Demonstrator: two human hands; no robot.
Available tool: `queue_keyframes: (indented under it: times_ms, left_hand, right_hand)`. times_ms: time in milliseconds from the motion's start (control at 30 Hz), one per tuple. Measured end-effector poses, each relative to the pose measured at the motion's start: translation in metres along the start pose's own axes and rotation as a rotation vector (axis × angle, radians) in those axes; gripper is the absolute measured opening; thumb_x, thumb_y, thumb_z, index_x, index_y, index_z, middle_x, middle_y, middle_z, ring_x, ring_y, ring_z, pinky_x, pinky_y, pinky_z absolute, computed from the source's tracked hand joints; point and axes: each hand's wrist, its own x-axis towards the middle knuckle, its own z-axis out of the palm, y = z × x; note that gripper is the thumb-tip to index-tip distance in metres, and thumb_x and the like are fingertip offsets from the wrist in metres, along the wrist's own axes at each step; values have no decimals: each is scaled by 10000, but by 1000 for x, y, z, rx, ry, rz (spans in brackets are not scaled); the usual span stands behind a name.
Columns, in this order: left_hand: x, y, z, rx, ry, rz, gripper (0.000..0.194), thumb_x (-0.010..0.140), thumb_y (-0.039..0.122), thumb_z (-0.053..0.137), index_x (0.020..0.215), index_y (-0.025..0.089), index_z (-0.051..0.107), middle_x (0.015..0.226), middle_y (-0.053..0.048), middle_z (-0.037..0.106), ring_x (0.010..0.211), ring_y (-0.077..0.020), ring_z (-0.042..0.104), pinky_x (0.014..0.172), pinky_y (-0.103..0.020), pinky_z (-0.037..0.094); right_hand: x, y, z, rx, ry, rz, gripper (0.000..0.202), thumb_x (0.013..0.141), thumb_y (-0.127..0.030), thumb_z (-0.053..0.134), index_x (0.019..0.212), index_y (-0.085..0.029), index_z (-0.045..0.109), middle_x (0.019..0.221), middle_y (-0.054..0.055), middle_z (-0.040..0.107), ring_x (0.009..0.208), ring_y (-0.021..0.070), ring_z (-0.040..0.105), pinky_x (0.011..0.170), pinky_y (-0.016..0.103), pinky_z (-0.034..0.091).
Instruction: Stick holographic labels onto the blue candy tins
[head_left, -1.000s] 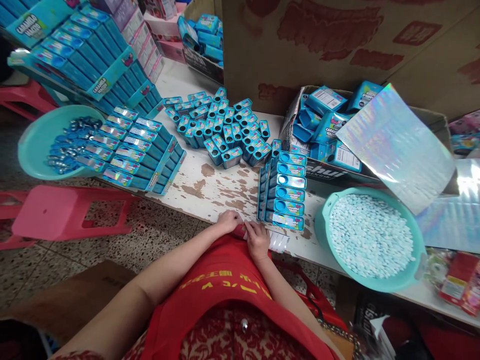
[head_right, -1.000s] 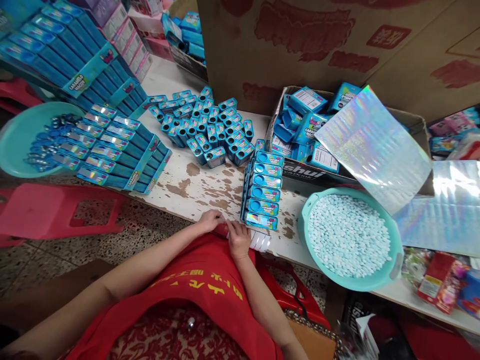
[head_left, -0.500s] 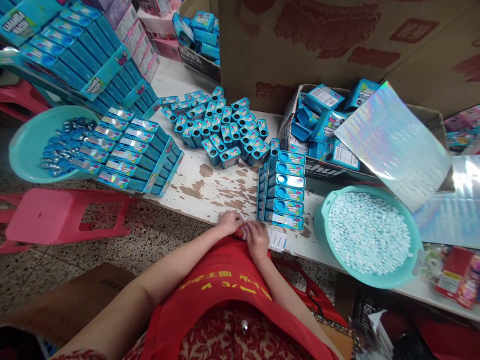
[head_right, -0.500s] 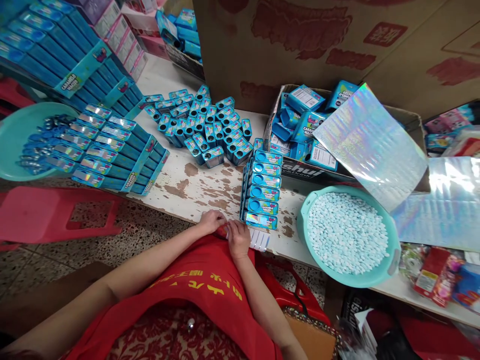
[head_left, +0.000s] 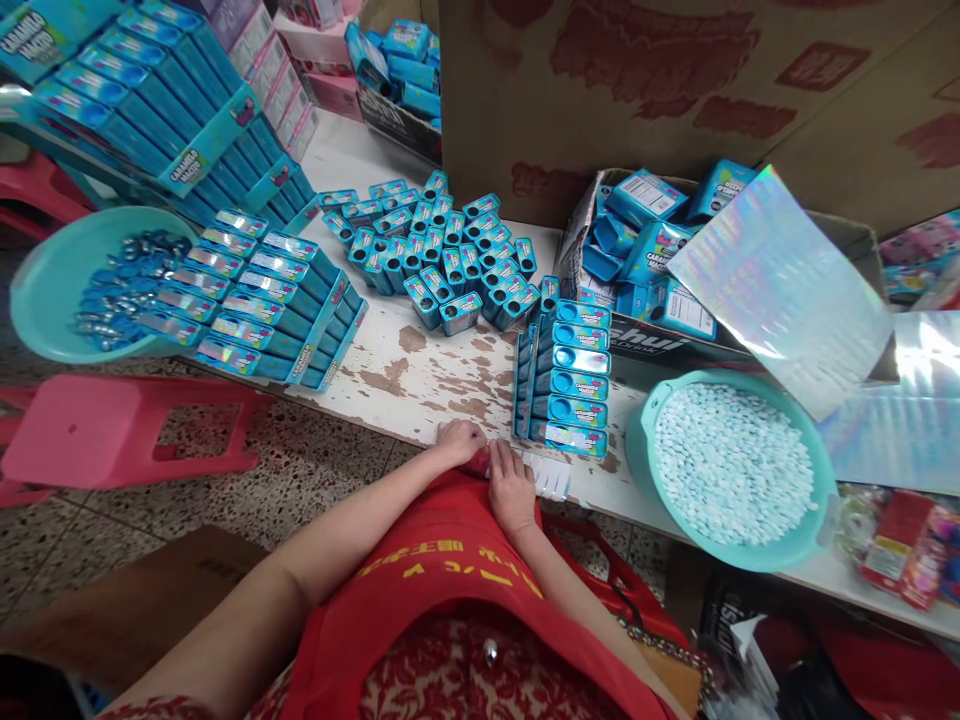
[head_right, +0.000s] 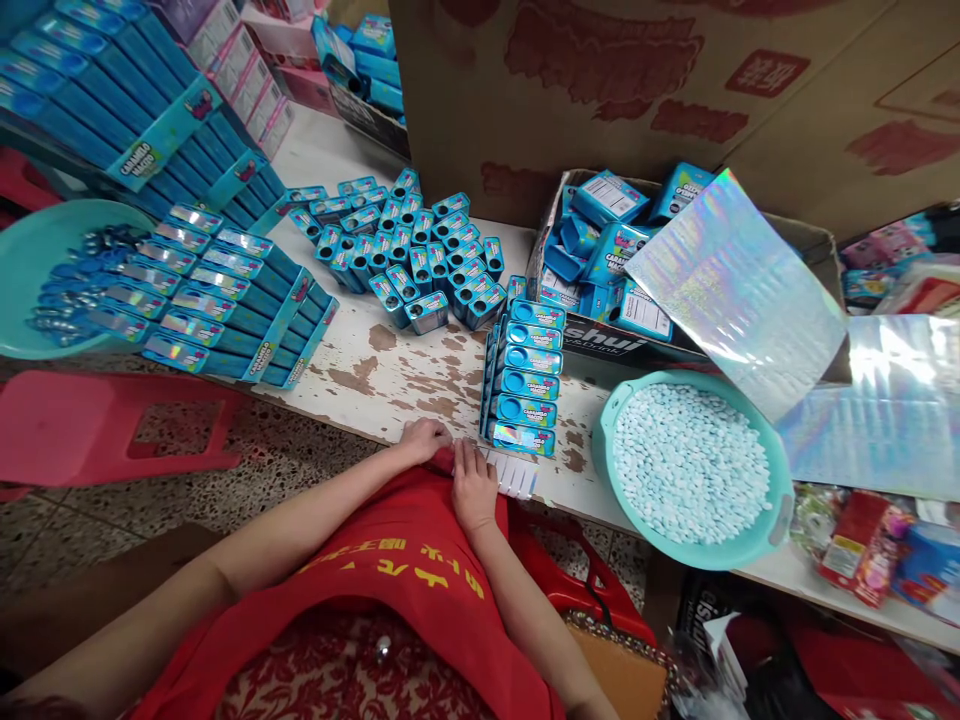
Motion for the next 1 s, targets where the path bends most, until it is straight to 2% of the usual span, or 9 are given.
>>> queue_keyframes:
  times_ms: [267, 433, 533, 667, 833, 900, 1000]
  left_hand:
    - [0, 0, -2, -8, -11, -15, 266, 808, 320, 470, 874, 243, 716, 984, -32, 713, 995, -216, 594, 828, -300, 391]
    - [-1, 1, -3, -13, -17, -8, 261, 803, 312, 470, 872, 245, 714, 979, -25, 714, 993, -216, 595, 833, -307, 386]
    - [-1, 0, -4, -10, -14, -2, 266, 811, 319, 464, 871, 243, 712, 987, -26, 711, 995, -217, 595, 827, -307, 387]
    - [0, 0, -2, -5, -8, -8, 260, 816, 310, 463, 865, 252, 712, 988, -12, 711, 996, -206, 596, 829, -295, 387]
    - [1, 0, 2, 4, 11, -9, 279, 823, 321, 453, 898, 249, 712, 996, -32, 708, 1020, -222, 589, 831, -304, 386]
    - [1, -1, 3, 8, 18, 1, 291, 828, 323, 443, 900, 236, 712, 991, -46, 707, 1016, -233, 590, 828, -314, 386]
    - [0, -2, 2, 12, 20, 21, 293, 829, 314, 438, 886, 226, 712, 982, -52, 708, 1001, -233, 596, 816, -314, 388]
  right_hand:
    - [-3, 2, -3, 21, 39, -38, 483, 825, -96, 434, 1292, -206, 491, 1242, 134, 553, 1063, 257, 479, 777, 364, 404]
    - [4, -2, -7, 160, 144, 79, 264, 885, -187, 456, 1092, -201, 618, 1112, 106, 598, 954, 215, 509, 802, 339, 423]
    - [13, -4, -9, 188, 165, 117, 200, 892, -213, 470, 983, -202, 648, 1058, 90, 613, 917, 206, 517, 784, 329, 422]
    - [14, -4, -14, 207, 167, 56, 148, 882, -207, 501, 863, -195, 648, 1008, 82, 628, 878, 197, 514, 747, 314, 403]
    - [5, -6, -28, 283, 129, -35, 179, 897, -190, 482, 776, -199, 614, 766, 35, 628, 731, 160, 515, 672, 279, 397]
    - [3, -8, -38, 332, 133, -23, 181, 903, -179, 466, 789, -197, 605, 768, 35, 624, 746, 157, 526, 686, 276, 414]
    - [3, -7, -49, 487, 163, 88, 166, 910, -198, 452, 812, -194, 586, 792, 43, 612, 779, 164, 545, 706, 286, 450]
